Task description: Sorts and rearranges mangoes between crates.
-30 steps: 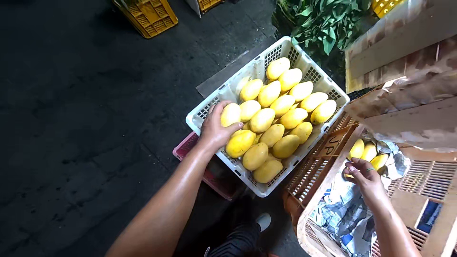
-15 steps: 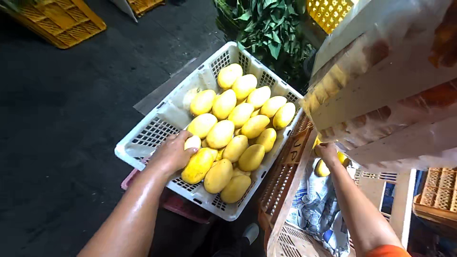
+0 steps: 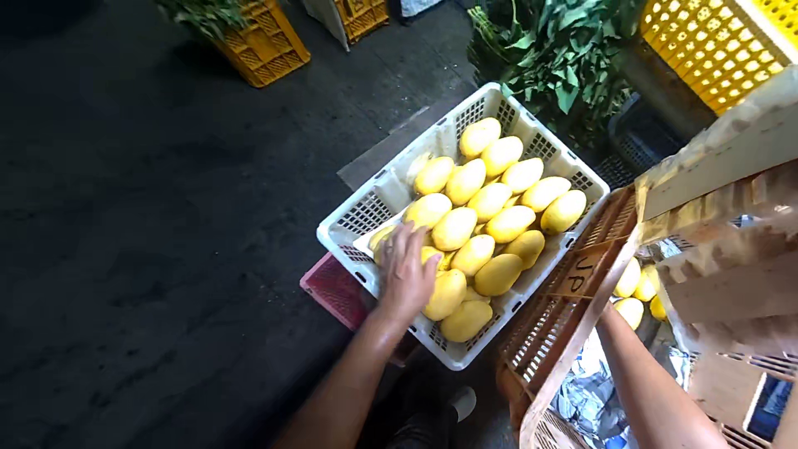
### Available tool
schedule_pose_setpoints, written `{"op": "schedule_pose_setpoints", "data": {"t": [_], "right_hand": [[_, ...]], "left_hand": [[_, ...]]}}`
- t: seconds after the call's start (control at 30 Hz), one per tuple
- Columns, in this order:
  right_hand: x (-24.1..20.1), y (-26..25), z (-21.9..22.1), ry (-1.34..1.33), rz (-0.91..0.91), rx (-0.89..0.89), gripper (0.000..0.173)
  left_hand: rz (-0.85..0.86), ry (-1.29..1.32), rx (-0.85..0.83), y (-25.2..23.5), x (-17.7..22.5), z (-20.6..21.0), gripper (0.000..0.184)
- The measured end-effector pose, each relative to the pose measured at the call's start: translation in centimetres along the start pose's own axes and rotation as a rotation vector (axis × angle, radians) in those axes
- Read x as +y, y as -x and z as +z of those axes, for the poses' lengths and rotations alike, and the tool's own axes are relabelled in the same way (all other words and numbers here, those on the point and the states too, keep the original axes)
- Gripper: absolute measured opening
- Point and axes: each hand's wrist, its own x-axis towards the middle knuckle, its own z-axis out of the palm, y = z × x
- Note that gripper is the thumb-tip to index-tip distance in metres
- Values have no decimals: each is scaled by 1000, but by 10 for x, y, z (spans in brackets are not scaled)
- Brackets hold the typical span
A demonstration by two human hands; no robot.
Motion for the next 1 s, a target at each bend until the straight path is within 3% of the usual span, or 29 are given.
{"op": "schedule_pose_setpoints", "data": {"t": [0.13, 0.3, 0.43, 0.53, 0.6, 0.7, 0.77, 0.87, 1.0], "right_hand": [[44, -12, -12, -54, -25, -10, 33], [34, 35, -46, -234, -44, -43, 29], [5, 131, -78, -201, -511, -107, 78], [-16, 182, -88, -128, -813, -332, 75], [-28, 203, -73, -136, -888, -456, 70], [-30, 212, -40, -108, -967, -404, 65], [-30, 200, -33, 0, -1075, -240, 61], [-33, 185, -45, 33, -1101, -107, 47], [-15, 174, -62, 10, -996, -27, 35]], "left_hand": [[217, 285, 119, 52, 52, 7, 37], [315, 674, 71, 88, 105, -9, 28], [178, 1241, -173, 102, 134, -26, 22], [139, 1455, -306, 109, 145, -30, 24], [215, 1486, -403, 114, 150, -31, 42], [263, 1470, -520, 111, 148, -33, 73], [123, 1348, -497, 101, 134, -37, 73], [-63, 947, -280, 72, 98, -47, 65], [-18, 391, 79, 8, 26, -50, 74]]}}
